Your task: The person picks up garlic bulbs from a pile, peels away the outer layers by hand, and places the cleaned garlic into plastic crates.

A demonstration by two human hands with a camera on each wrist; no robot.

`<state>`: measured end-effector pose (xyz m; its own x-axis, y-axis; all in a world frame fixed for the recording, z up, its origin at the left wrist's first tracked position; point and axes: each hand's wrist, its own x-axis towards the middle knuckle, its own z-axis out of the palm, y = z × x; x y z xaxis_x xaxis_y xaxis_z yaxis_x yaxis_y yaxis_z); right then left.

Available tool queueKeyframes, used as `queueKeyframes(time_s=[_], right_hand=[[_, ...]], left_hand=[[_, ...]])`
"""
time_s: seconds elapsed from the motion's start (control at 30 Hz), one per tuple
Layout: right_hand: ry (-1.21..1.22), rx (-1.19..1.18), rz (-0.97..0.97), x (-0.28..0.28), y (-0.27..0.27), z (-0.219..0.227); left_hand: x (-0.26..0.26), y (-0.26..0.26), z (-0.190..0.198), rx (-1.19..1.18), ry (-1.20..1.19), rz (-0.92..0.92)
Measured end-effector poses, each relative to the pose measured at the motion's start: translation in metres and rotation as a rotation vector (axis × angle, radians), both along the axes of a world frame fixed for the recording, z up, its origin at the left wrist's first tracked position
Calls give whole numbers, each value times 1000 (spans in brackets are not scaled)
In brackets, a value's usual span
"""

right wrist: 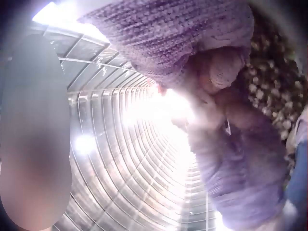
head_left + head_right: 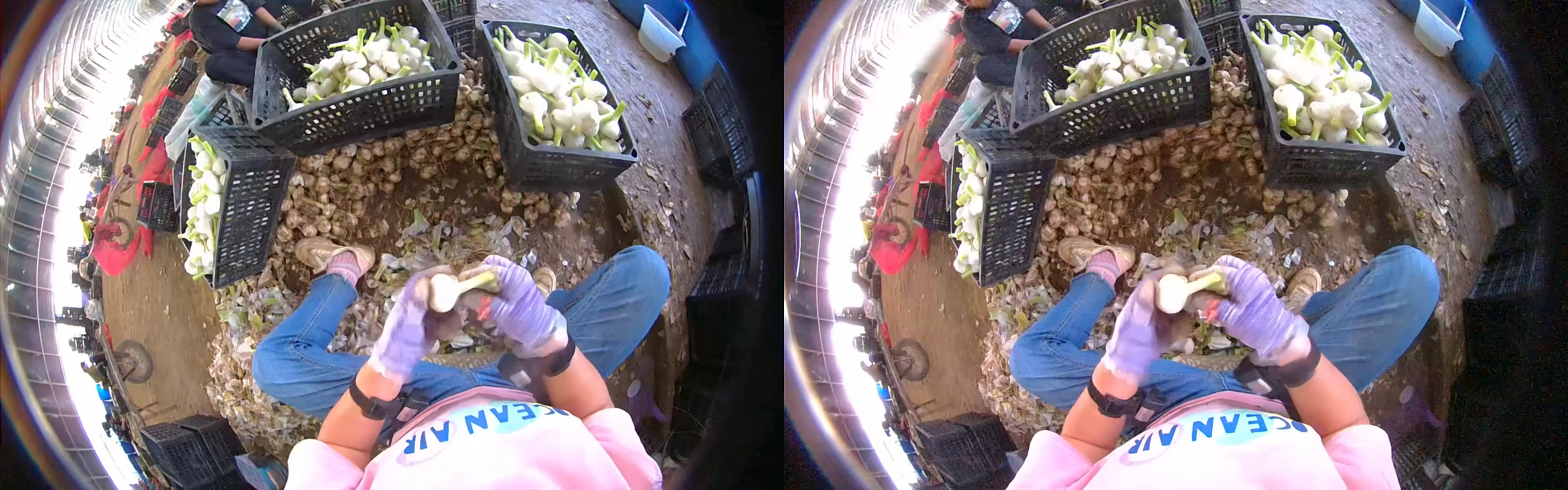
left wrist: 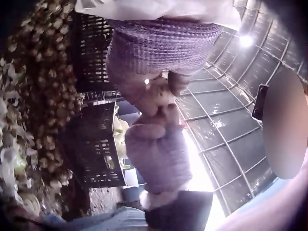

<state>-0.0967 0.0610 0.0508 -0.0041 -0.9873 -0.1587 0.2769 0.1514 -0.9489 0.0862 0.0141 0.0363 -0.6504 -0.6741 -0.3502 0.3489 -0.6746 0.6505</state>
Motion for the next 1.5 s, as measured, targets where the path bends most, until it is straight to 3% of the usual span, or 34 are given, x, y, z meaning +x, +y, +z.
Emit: queueKeyframes(time_s=[0.03, 0.07, 0.13, 0.17, 0.2, 0.27, 0.3, 0.33, 0.4, 0.43, 0.47, 0.53, 0.57, 0.6, 0.67, 0.73, 0.8, 0.87, 0.93, 0.97, 1.0, 1.07, 1.1, 1.13, 1.2, 1.23, 1.27, 1.33, 1.4, 1.47, 1.5], right_hand=[[356, -207, 49, 0, -1, -6], [351, -202, 57, 1, -1, -8], [613, -325, -31, 3, -3, -10], [630, -303, -52, 4, -3, -12], [631, -303, -51, 6, -3, -14], [554, -244, -93, 10, -2, -19], [618, -302, -49, 9, -3, -20], [617, -300, -48, 9, -1, -18], [-495, 242, 113, 7, 3, -13], [-800, 241, -61, 17, 8, -15], [-799, 246, -59, 17, 8, -16], [-597, 138, -37, 15, 3, -16], [-599, 136, -42, 14, 2, -15], [-700, 110, -29, 13, 3, -13], [-896, 52, 10, 12, 2, -8], [-953, 61, -85, 12, 3, -10], [-903, 196, -113, 12, 4, 2], [-868, 171, -101, 7, 6, -5], [-1110, -18, -190, 6, 4, -23], [-987, -15, -408, -1, 3, -10], [-1465, -175, -317, -11, -1, -13], [-915, -203, -308, -21, -6, 11], [-404, -6, -344, -16, -7, 24], [-294, -99, -189, -11, -9, 15], [167, -168, -134, 3, -6, 14], [533, -376, -146, 1, -14, 7], [532, -369, -145, 2, -18, 6], [570, -610, -134, 11, -27, 6], [561, -496, -47, 14, -31, 6], [755, -488, -7, 20, -34, -1], [592, -633, 124, 26, -37, -5]], left_hand=[[-3, 5, 4, -40, -83, 33], [-3, 4, -6, -33, -87, 40], [-8, -10, -23, 221, -211, 99], [0, -13, -17, -43, -367, -59], [-6, -8, -12, -42, -366, -58], [-25, 7, -11, -704, -609, 325], [-24, 8, -25, -898, -710, 332], [-23, 7, -17, -896, -712, 331], [-17, 1, 5, -238, -460, 181], [-14, -2, 4, -147, -448, 133], [-16, -2, 4, -143, -448, 135], [-21, -4, 8, -248, -189, 188], [-16, -11, -5, -488, -154, 186], [-11, -10, -6, -485, -155, 181], [-6, -14, 13, -233, -138, -36], [-7, -21, 18, -162, 88, -2], [-4, -21, 17, -229, -14, 100], [4, -29, -2, -180, -17, 151], [8, -32, -12, -133, -17, 200], [9, -31, -14, -89, 44, 286], [11, -30, -15, -44, 104, 377], [12, -31, -14, -25, 166, 382], [11, -30, -14, -4, 193, 370], [9, -29, -14, 18, 221, 357], [4, -29, -17, -12, 192, 344], [5, -30, -22, 15, 191, 309], [5, -30, -24, 45, 187, 277], [7, -29, -26, 89, 182, 208], [3, -26, -33, 15, 38, 226], [1, -33, -49, 33, 130, 254], [3, -38, -57, 92, 120, 328]])
